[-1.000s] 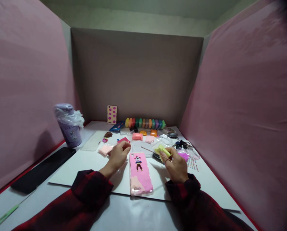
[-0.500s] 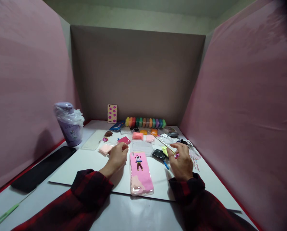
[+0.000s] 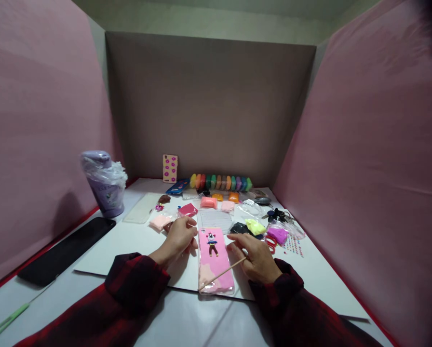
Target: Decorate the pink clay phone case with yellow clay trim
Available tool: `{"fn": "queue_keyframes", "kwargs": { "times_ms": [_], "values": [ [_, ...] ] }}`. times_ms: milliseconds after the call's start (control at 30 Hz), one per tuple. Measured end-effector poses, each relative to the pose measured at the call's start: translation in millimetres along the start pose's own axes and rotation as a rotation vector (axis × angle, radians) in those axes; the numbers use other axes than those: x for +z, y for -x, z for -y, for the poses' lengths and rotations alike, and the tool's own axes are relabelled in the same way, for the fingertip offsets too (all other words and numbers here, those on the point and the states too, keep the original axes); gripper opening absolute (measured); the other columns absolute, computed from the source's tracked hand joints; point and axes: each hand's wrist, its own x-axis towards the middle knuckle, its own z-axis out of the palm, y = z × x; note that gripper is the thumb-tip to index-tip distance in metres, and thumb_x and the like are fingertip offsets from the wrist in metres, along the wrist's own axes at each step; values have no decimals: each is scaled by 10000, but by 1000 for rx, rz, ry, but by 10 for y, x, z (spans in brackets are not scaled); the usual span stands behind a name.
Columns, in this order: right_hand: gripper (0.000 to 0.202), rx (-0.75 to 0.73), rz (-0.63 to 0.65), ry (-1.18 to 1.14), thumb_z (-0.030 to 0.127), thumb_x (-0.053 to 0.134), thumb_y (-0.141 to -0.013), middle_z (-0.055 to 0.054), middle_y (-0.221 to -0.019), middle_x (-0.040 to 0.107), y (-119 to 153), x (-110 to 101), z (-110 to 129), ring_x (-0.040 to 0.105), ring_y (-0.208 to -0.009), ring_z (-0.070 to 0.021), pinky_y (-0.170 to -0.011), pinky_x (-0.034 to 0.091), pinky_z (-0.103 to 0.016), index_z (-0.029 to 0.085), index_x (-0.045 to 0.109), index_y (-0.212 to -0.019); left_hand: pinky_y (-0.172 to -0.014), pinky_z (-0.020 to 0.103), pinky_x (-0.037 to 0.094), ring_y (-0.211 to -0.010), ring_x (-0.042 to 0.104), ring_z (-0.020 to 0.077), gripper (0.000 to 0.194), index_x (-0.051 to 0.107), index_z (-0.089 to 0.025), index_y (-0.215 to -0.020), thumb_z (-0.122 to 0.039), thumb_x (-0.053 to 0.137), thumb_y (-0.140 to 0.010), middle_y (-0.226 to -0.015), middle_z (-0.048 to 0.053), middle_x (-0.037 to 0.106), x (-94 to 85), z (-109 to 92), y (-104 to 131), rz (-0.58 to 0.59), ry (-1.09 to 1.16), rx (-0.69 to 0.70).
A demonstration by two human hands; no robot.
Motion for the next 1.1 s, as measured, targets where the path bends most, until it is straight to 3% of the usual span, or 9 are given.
{"fn": "queue_keyframes", "kwargs": {
  "times_ms": [200,333,500,600,700,767,867,1000,1100],
  "values": [
    [293,25,18,-30,258,454,-868,-88,-797,646,6,-3,5,609,-714,-209,-637,465,-325,160,629,-1081,-308,162,249,-284,388,55,151,511,-133,-796,-151,613,-686,-469,6,572,-7,12,-16,102,183,-69],
    [290,21,8,-34,262,462,-861,-82,-781,645,9,-3,24,603,-706,-205,-636,466,-321,165,632,-1076,-332,141,216,-341,392,36,167,494,-142,-623,-157,659,-642,-458,-24,491,-13,20,-13,201,257,-98],
    [264,34,-22,-82,264,486,-849,-70,-762,638,13,-3,51,592,-688,-199,-605,450,-309,172,649,-1035,-333,159,123,-331,300,24,244,539,-125,-583,-258,743,-603,-422,-55,412,-17,4,7,290,274,-127],
    [210,127,-162,-222,297,490,-861,-60,-774,654,-5,-41,49,590,-721,-195,-644,449,-307,188,665,-902,-345,169,152,-350,302,27,266,561,-122,-590,-286,771,-585,-444,-55,424,-22,-20,15,317,295,-107],
    [292,213,-341,-453,331,411,-898,-60,-787,651,-40,-117,30,579,-764,-202,-685,437,-323,181,639,-793,-429,172,313,-459,445,58,269,569,-120,-616,-289,778,-601,-553,-14,521,-20,-52,39,377,377,-81],
    [355,173,-474,-589,338,343,-908,-69,-839,626,-61,-177,21,560,-826,-217,-716,418,-346,177,626,-768,-533,191,394,-558,519,83,258,571,-120,-640,-278,775,-627,-636,13,570,-16,-67,62,434,462,-70],
    [409,56,-635,-682,383,296,-892,-63,-843,560,-62,-247,46,514,-829,-223,-714,383,-361,184,622,-747,-599,210,415,-612,536,95,238,572,-119,-671,-265,760,-665,-685,25,585,-13,-75,95,476,522,-53],
    [529,92,-559,-759,440,228,-923,-10,-567,445,22,-259,150,426,-571,-165,-577,324,-325,189,637,-701,-610,220,403,-634,526,98,218,570,-119,-713,-259,736,-701,-722,31,577,-10,-80,134,512,535,-25],
    [573,86,-478,-831,483,203,-944,-22,-553,517,94,-223,216,458,-559,-161,-575,347,-327,181,634,-716,-578,218,373,-612,506,94,225,548,-127,-709,-259,729,-708,-709,19,555,1,-96,163,524,550,-18]
  ]
}}
